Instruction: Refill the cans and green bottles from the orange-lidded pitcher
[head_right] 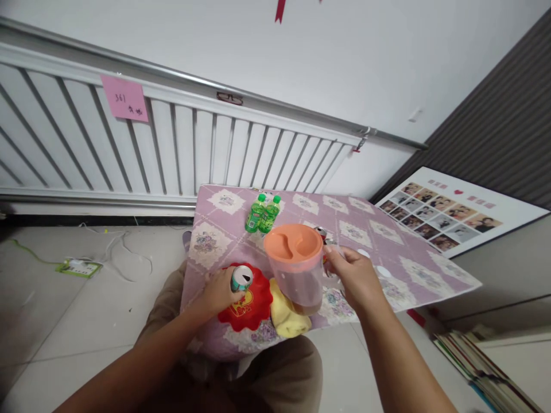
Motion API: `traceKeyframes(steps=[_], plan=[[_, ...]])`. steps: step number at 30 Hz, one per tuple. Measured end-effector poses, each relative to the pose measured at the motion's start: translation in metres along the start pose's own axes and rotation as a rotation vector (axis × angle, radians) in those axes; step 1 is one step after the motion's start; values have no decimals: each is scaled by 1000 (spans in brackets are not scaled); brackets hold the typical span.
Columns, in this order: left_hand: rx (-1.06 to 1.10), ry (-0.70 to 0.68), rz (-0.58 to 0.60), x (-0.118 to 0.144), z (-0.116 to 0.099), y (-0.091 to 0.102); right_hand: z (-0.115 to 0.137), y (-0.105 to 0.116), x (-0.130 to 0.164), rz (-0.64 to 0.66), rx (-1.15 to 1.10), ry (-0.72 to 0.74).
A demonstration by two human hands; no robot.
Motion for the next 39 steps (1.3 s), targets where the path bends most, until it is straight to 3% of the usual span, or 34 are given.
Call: traceKeyframes(steps=[3,17,29,39], plan=[[7,-4,-5,0,1,0,8,2,6,28,104,74],[100,44,1,-2,4,6,4,-7,14,131,246,108],[276,-6,-169,2,-16,41,5,-13,12,208,277,131],[276,49,-123,9,-9,31,18,-23,16,255,429,175]])
Point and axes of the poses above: each hand's wrist, its own x-axis away from the middle knuckle, its own y-axis out of the back of the hand, z = x × y, the point moved 5 cm from there along -x, towards the middle knuckle, and after that the axes turned 11 degrees about -z, right-handed, at the moved point
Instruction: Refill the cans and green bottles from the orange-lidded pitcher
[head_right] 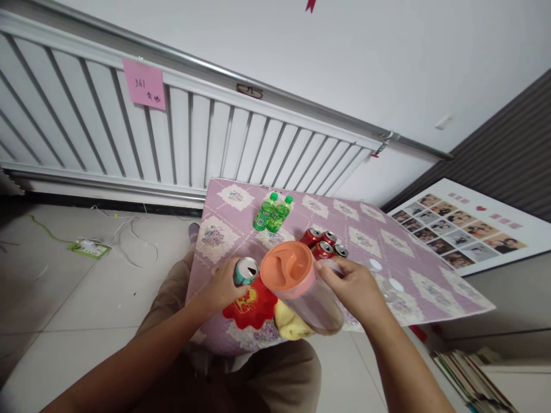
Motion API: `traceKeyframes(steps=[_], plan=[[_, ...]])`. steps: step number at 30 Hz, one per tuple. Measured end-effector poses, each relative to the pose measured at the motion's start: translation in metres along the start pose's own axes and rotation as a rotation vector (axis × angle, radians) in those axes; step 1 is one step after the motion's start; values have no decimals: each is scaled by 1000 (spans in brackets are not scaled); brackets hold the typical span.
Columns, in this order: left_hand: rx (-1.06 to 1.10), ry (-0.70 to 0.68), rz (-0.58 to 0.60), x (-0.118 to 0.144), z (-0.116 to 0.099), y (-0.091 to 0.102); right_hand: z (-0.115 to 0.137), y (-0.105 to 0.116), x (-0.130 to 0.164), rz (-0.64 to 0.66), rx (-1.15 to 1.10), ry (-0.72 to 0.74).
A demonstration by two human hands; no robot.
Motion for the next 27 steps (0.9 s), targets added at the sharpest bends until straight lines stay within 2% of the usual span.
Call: traceKeyframes(steps=[10,19,27], plan=[[-48,23,85,3,4,1,18,-11,-4,12,80,66],[-97,1,93,3,12,-8,17,-19,-10,44,191,100],[-149,-18,118,2,17,-15,13,-25,-10,43,167,147]])
Point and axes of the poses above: each hand's wrist, its own x-axis away from the middle knuckle, its own y-axis out of the back of the hand, z = x × y, the point moved 5 cm from there along -x, towards the middle knuckle, and after that the axes turned 11 degrees about -z, right-handed, at the moved point
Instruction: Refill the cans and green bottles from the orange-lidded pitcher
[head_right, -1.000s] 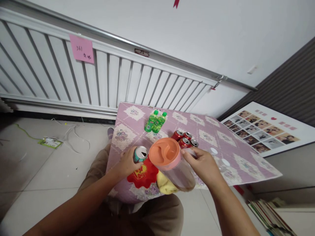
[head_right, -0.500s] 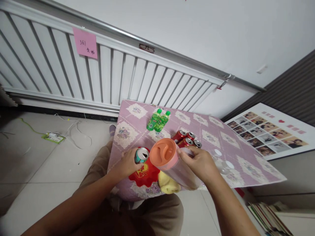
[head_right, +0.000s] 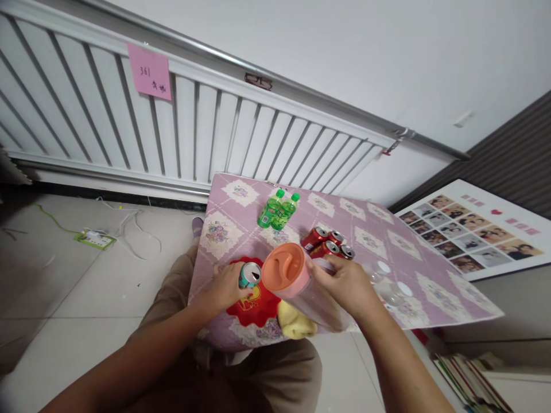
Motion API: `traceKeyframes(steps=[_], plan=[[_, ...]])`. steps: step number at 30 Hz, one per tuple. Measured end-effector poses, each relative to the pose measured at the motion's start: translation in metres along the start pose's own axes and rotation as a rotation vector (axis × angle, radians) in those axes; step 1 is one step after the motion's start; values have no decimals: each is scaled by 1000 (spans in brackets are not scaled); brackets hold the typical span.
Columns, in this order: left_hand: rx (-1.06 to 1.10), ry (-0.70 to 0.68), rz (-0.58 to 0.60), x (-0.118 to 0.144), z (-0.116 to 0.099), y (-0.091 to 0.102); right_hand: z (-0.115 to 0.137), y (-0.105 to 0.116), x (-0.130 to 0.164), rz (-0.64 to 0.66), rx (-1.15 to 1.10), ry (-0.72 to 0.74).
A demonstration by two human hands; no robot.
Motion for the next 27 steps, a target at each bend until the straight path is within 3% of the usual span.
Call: traceKeyframes(steps=[27], plan=[[31,1,-44,-2,3,-3,9,0,-4,61,56,13]])
Point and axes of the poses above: each hand's wrist, its own x-axis away from the middle knuckle, its own y-axis out of the back of the hand, z = x × y, the point moved 5 cm from there along -x, towards the middle knuckle, and after that the axes turned 11 degrees about -z, right-handed, at the moved point
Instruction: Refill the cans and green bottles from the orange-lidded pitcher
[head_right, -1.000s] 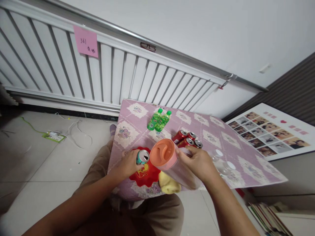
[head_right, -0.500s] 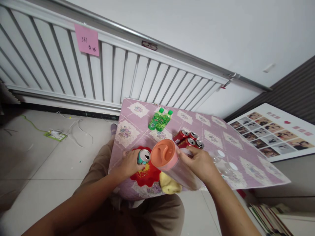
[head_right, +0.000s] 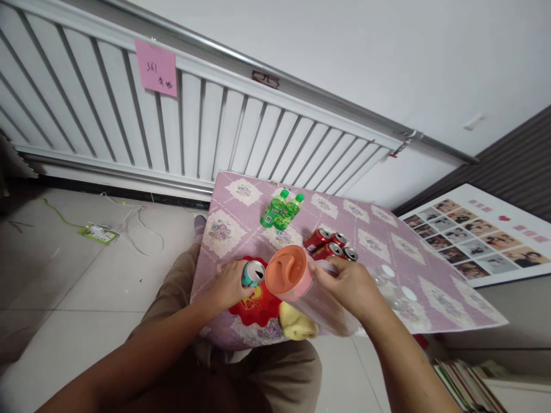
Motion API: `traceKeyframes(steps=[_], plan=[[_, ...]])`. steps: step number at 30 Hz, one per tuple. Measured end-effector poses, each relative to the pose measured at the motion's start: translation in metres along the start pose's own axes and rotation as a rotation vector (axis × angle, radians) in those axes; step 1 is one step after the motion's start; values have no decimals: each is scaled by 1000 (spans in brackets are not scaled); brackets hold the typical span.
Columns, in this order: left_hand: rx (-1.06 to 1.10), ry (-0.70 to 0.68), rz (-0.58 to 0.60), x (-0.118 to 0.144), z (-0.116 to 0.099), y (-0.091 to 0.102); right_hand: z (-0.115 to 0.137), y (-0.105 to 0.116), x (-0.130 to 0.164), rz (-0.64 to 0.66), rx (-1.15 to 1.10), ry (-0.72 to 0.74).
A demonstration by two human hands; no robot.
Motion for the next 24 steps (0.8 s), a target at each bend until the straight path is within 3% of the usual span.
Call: traceKeyframes(steps=[24], plan=[[22,-27,-38,2,3,1,21,2,-4,31,-6,43]])
Point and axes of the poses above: each hand's wrist, its own x-axis away from the middle knuckle, its own y-axis out of the back of the hand, z = x × y, the point moved 5 cm from there along -x, towards the middle knuckle, and after that the axes turned 11 degrees about -z, right-handed, at the moved point
